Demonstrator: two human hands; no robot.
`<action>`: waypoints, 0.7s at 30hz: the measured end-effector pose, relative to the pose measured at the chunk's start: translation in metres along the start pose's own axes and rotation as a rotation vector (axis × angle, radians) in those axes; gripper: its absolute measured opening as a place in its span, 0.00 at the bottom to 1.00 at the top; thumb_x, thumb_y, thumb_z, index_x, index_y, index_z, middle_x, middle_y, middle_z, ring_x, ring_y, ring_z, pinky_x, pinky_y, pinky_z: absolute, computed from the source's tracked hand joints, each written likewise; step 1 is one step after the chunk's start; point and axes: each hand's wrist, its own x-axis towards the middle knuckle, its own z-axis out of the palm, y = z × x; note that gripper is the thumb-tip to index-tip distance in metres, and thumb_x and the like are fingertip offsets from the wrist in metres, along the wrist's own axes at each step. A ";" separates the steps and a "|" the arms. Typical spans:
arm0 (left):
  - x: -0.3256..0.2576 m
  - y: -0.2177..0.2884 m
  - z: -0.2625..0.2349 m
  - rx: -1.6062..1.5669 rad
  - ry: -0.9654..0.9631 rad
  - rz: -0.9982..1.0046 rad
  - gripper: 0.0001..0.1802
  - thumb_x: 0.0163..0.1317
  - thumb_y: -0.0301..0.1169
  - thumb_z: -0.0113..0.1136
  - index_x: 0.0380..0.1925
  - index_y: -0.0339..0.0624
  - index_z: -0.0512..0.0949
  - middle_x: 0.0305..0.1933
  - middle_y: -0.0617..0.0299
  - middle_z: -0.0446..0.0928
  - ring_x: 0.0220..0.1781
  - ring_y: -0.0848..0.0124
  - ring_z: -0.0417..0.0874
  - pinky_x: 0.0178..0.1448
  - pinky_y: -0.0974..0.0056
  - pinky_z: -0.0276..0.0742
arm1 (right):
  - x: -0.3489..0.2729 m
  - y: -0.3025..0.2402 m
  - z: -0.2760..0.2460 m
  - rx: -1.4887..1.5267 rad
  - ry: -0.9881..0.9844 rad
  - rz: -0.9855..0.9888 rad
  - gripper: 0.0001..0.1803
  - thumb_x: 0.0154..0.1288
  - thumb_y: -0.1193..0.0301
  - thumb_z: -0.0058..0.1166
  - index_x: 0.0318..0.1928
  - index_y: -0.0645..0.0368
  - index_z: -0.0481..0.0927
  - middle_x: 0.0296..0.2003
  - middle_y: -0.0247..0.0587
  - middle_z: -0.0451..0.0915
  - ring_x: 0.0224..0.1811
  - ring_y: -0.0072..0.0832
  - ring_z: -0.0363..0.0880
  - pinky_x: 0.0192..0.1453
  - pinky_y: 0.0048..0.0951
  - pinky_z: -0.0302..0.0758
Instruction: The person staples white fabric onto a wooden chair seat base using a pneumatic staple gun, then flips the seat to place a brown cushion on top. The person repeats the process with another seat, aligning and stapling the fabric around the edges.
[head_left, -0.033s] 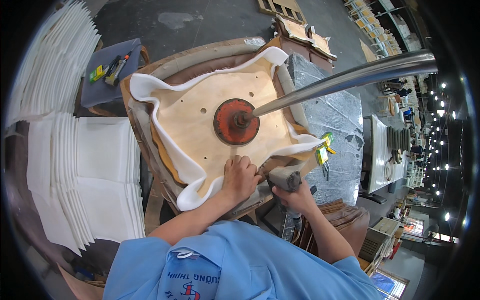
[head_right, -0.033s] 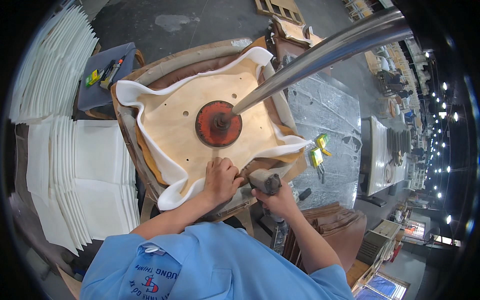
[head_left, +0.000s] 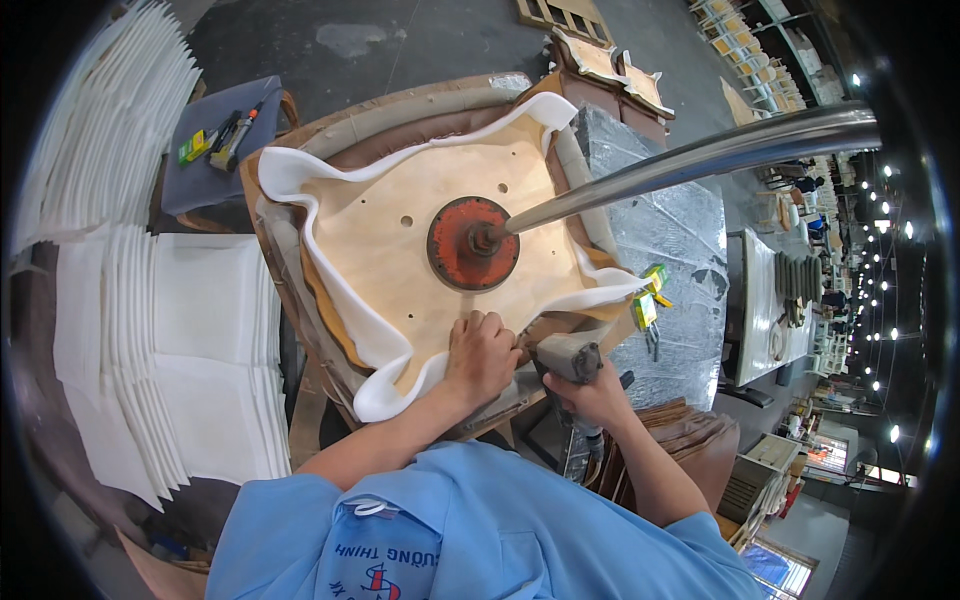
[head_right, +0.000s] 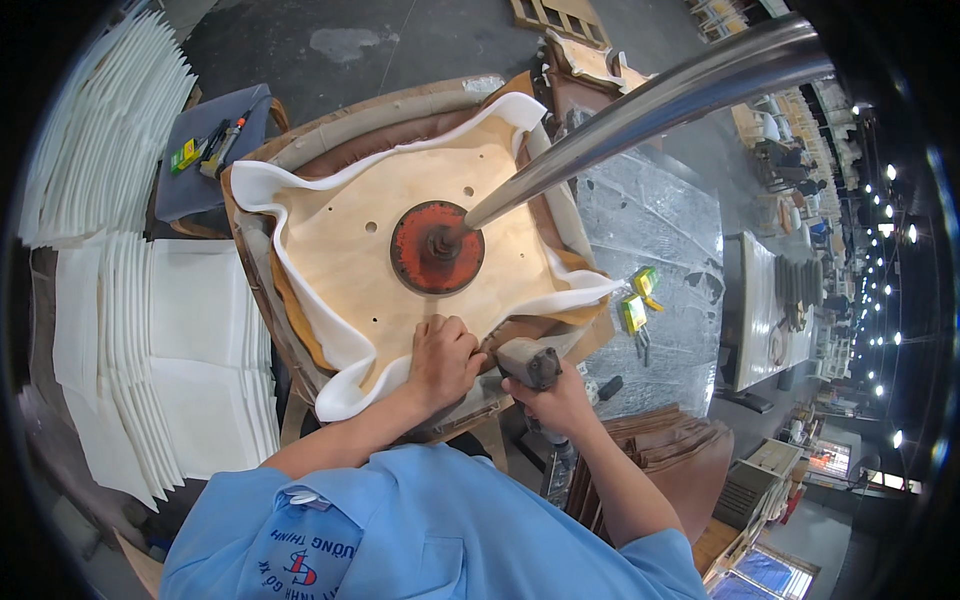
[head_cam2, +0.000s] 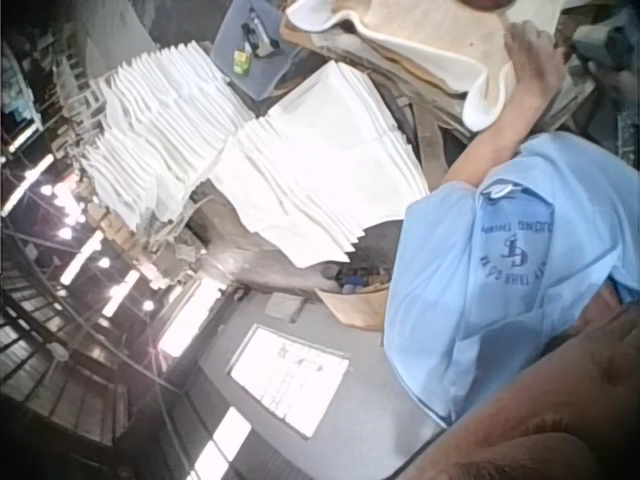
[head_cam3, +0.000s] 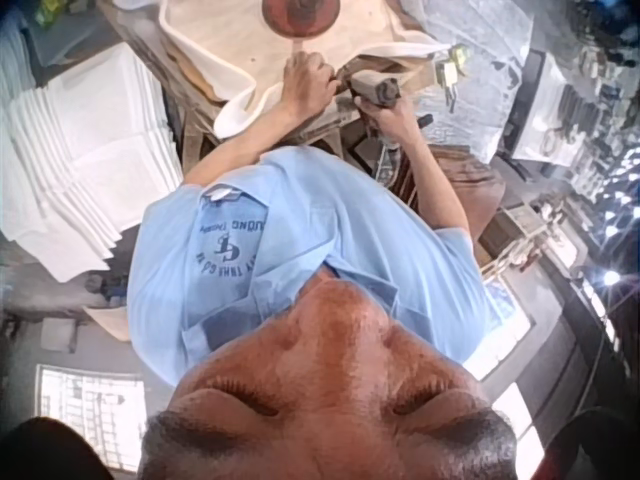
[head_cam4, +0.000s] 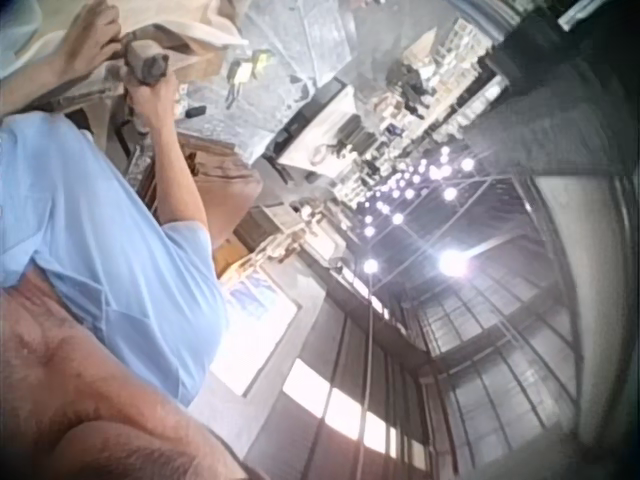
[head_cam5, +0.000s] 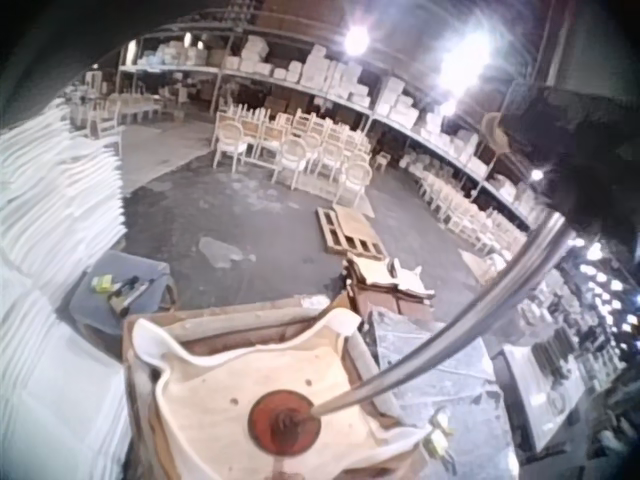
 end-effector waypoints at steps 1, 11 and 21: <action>0.000 0.000 0.002 -0.012 0.009 -0.013 0.07 0.62 0.33 0.77 0.34 0.46 0.87 0.46 0.60 0.79 0.57 0.54 0.77 0.62 0.45 0.67 | 0.001 0.000 0.000 -0.018 -0.010 -0.007 0.28 0.70 0.66 0.80 0.65 0.62 0.85 0.36 0.35 0.87 0.27 0.21 0.82 0.33 0.29 0.81; 0.008 -0.004 0.009 -0.056 0.039 -0.099 0.06 0.63 0.32 0.74 0.32 0.46 0.84 0.45 0.59 0.78 0.56 0.54 0.76 0.59 0.45 0.63 | 0.017 -0.021 -0.002 -0.115 -0.053 0.009 0.30 0.71 0.67 0.79 0.69 0.62 0.84 0.36 0.35 0.87 0.27 0.20 0.82 0.33 0.30 0.80; 0.004 -0.009 0.009 -0.054 0.039 -0.094 0.07 0.66 0.32 0.72 0.32 0.45 0.83 0.46 0.57 0.77 0.56 0.53 0.76 0.59 0.44 0.63 | 0.025 -0.022 0.005 -0.223 -0.053 0.002 0.31 0.68 0.65 0.80 0.68 0.61 0.85 0.57 0.49 0.93 0.62 0.41 0.91 0.69 0.42 0.83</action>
